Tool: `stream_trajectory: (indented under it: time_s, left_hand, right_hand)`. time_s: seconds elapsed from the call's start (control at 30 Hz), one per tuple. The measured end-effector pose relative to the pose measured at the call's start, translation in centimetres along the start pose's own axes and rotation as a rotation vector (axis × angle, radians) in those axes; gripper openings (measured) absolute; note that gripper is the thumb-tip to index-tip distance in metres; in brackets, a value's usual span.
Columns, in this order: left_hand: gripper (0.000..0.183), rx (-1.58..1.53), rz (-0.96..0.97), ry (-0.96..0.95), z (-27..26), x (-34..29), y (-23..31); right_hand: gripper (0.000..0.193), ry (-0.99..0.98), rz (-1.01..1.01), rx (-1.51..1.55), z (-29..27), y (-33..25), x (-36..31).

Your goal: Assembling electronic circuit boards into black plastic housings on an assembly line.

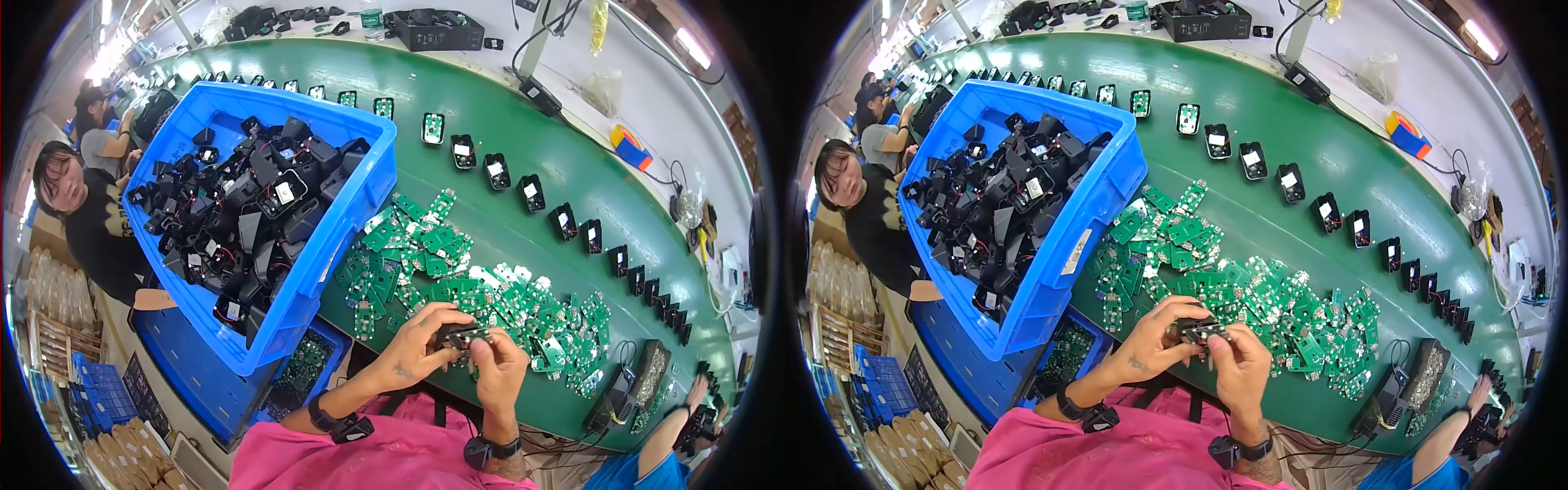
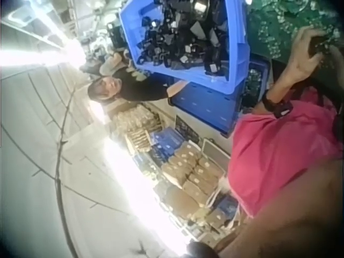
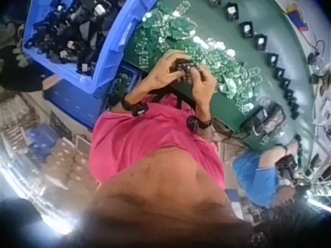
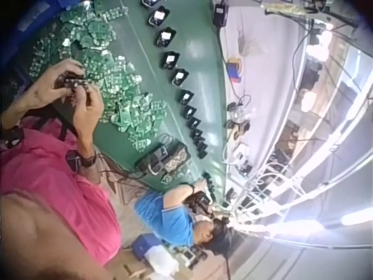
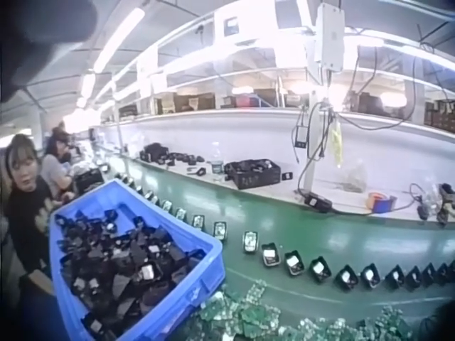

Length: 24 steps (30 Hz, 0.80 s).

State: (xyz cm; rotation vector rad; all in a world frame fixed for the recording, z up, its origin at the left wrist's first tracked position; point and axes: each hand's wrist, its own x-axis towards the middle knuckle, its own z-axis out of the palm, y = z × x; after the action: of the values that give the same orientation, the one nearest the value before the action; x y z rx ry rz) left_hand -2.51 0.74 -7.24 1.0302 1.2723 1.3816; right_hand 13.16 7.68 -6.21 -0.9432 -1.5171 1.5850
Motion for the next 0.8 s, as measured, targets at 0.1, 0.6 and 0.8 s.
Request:
stream_trajectory:
  time_s: [0.1,0.6,0.8]
  left_hand:
    - [0.052,0.134,0.114,-0.026,0.0,0.3,0.2]
    - [0.069,0.429,0.4,0.301,2.0,2.0,0.6]
    - [0.054,0.09,0.156,0.212,2.2,1.6,-0.3]
  right_hand:
    - [0.018,-0.065,0.178,0.207,-1.4,-0.2,0.4]
    - [0.022,-0.098,-0.063,-0.433,-0.3,-3.1,0.5]
    - [0.03,0.031,-0.164,-0.523,0.2,-2.1,1.4]
